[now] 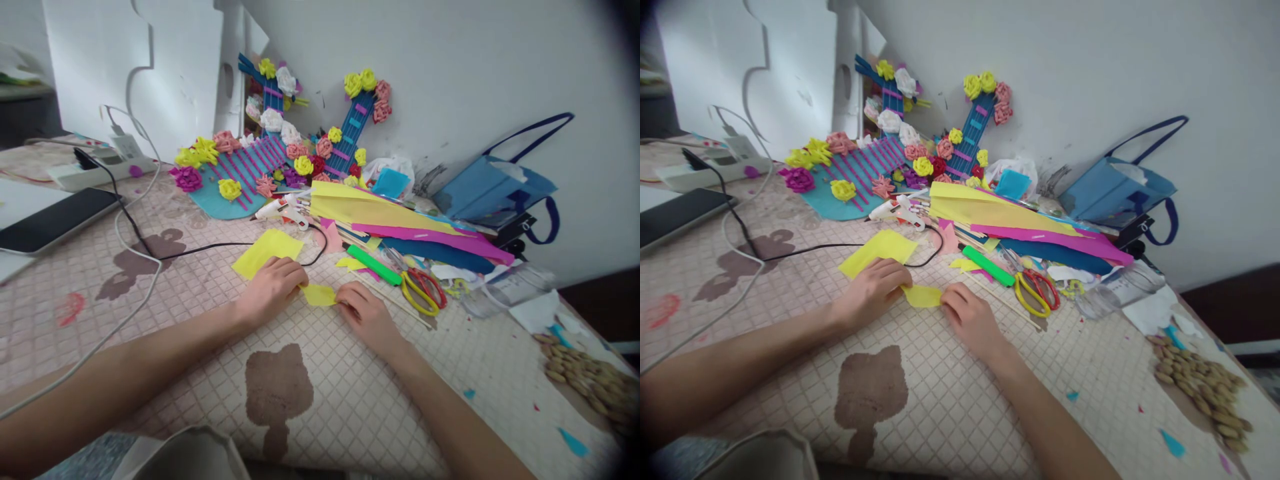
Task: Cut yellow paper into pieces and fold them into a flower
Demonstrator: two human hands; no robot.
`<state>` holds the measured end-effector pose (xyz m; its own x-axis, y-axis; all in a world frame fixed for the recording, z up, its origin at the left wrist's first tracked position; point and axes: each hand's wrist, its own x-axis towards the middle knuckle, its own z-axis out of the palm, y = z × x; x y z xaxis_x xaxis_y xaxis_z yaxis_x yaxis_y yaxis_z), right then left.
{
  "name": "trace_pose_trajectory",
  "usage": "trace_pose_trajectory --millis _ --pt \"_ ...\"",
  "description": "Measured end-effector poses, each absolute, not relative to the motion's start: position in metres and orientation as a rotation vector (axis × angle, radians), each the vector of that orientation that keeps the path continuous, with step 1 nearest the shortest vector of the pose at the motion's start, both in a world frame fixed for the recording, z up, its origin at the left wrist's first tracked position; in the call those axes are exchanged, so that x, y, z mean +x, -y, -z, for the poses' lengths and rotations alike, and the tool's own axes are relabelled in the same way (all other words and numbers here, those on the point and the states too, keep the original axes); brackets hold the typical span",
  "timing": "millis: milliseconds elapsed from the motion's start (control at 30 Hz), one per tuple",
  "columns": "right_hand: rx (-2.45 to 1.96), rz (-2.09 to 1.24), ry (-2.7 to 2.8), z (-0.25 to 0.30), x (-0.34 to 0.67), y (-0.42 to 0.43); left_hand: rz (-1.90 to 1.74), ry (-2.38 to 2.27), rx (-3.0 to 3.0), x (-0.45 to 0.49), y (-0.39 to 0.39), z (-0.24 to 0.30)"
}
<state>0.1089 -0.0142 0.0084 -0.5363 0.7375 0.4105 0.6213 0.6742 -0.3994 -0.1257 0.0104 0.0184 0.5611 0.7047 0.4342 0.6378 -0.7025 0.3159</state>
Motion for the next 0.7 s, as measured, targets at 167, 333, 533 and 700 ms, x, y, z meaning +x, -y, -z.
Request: trace_pose_trajectory --millis 167,333,533,700 --pt "-1.067 -0.250 2.317 -0.0065 0.1125 0.0091 -0.649 -1.032 2.743 -0.1257 -0.0133 -0.0209" --pt "-1.082 -0.293 2.398 -0.0079 0.1121 0.0092 -0.651 -0.935 2.657 -0.1259 -0.0141 -0.0210" --pt "-1.075 -0.297 2.388 -0.0093 0.1100 0.0118 -0.620 -0.842 2.712 -0.1282 -0.0147 -0.0207" --pt "-1.051 -0.343 2.442 -0.0112 0.1079 0.0142 -0.646 -0.847 2.712 -0.1281 -0.0156 -0.0195"
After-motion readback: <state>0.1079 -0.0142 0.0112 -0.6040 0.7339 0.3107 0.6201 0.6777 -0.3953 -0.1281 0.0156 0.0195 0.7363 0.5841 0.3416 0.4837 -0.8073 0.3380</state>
